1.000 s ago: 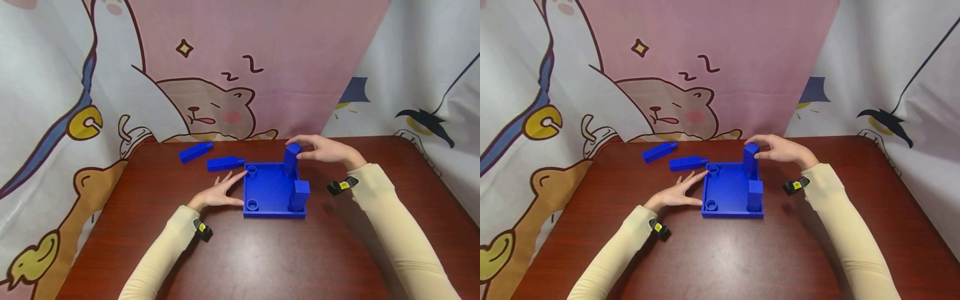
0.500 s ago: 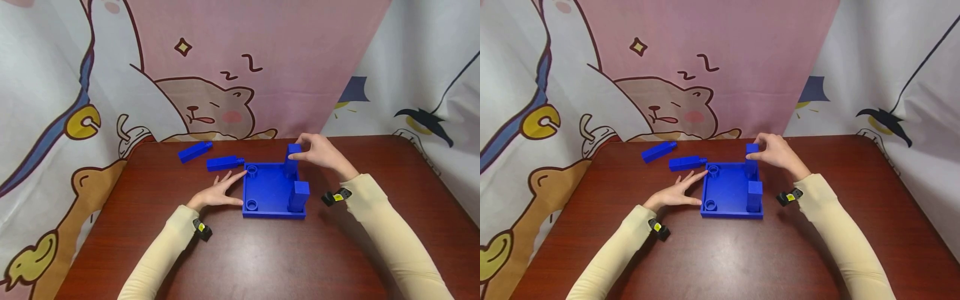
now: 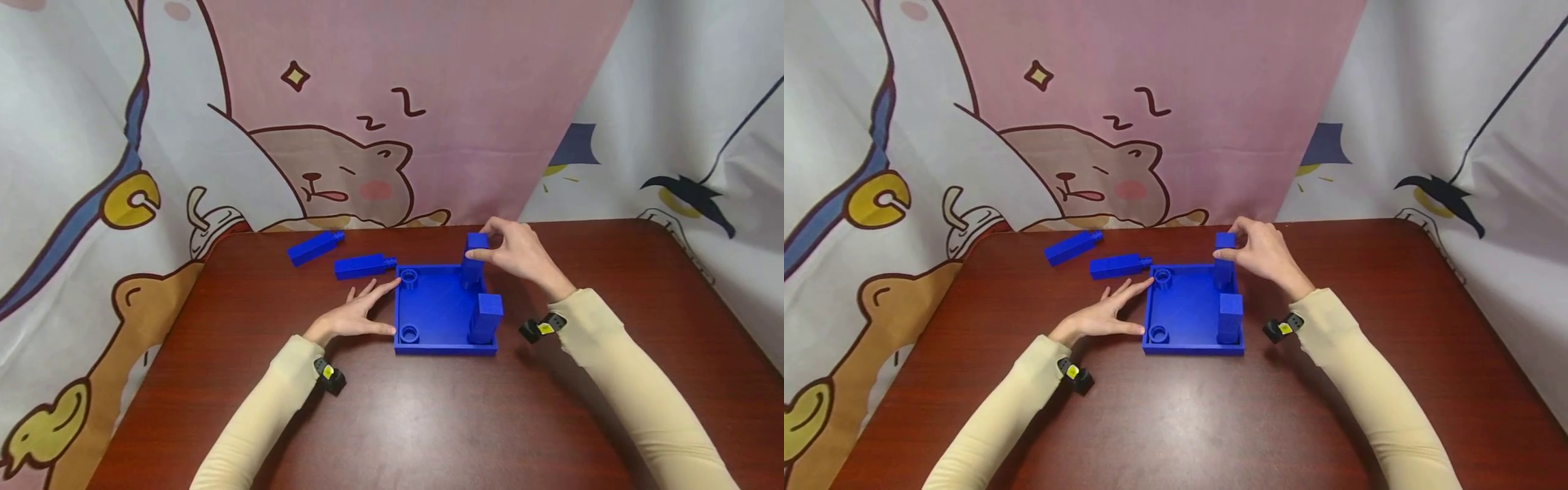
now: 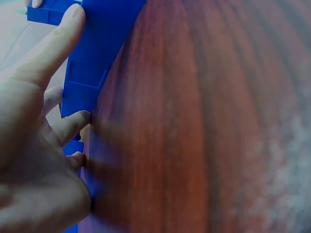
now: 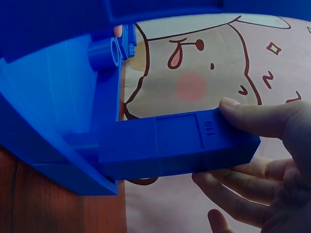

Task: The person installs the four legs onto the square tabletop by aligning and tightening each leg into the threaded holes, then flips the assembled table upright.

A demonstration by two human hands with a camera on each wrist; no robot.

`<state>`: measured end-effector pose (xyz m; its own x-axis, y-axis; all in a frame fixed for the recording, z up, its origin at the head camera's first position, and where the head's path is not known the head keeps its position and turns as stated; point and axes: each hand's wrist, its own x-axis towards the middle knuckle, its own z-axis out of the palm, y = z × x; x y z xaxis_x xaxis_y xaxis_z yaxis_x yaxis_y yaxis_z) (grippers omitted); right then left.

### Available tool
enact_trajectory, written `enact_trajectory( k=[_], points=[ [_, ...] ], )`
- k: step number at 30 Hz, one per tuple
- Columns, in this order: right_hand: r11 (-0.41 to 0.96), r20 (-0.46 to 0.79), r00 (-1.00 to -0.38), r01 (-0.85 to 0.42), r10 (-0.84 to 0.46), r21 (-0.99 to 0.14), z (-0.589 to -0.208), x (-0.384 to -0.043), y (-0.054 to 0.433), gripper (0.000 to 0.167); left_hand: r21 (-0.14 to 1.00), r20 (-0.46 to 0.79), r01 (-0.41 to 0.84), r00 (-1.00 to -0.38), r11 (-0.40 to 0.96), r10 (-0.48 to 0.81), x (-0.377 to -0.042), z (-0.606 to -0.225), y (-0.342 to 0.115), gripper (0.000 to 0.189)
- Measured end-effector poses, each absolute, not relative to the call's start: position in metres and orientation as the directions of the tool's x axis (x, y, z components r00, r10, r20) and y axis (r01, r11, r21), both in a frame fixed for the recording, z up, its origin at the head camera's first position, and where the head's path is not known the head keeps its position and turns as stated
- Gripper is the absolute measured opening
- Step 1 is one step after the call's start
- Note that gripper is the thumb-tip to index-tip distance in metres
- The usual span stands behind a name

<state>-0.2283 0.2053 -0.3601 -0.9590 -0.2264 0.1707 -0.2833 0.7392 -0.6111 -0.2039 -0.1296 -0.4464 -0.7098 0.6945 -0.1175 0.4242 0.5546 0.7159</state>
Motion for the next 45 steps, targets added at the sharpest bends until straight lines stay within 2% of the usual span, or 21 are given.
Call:
enact_trajectory(
  k=[11, 18, 22, 27, 31, 39, 45],
  points=[
    [0.718, 0.169, -0.96, -0.279, -0.224, -0.637, -0.365, -0.225, 0.207, 0.053, 0.718, -0.116, 0.418, -0.717, 0.557, 0.688, -0.204, -0.446, -0.131, 0.091],
    [0.58, 0.211, -0.936, -0.342, -0.283, -0.739, -0.368, -0.227, 0.214, 0.047, 0.759, -0.039, 0.398, -0.762, 0.515, 0.647, -0.21, -0.434, -0.143, 0.079],
    [0.523, 0.223, -0.918, -0.372, -0.327, -0.767, -0.365, -0.229, 0.217, 0.045, 0.808, 0.043, 0.363, -0.822, 0.464, 0.568, -0.214, -0.424, -0.158, 0.064],
    [0.505, 0.187, -0.922, -0.346, -0.339, -0.791, -0.367, -0.231, 0.219, 0.045, 0.859, 0.134, 0.317, -0.897, 0.401, 0.422, -0.219, -0.419, -0.176, 0.05],
    [0.492, 0.164, -0.929, -0.318, -0.331, -0.811, -0.371, -0.232, 0.22, 0.041, 0.886, 0.134, 0.251, -0.944, 0.391, 0.303, -0.223, -0.42, -0.188, 0.047],
    [0.47, 0.152, -0.933, -0.3, -0.328, -0.83, -0.366, -0.225, 0.215, 0.037, 0.91, 0.096, 0.15, -0.983, 0.386, 0.157, -0.231, -0.428, -0.199, 0.049],
    [0.451, 0.155, -0.929, -0.303, -0.335, -0.839, -0.348, -0.211, 0.209, 0.037, 0.943, 0.069, 0.108, -0.989, 0.314, 0.134, -0.241, -0.434, -0.204, 0.05]
  ],
)
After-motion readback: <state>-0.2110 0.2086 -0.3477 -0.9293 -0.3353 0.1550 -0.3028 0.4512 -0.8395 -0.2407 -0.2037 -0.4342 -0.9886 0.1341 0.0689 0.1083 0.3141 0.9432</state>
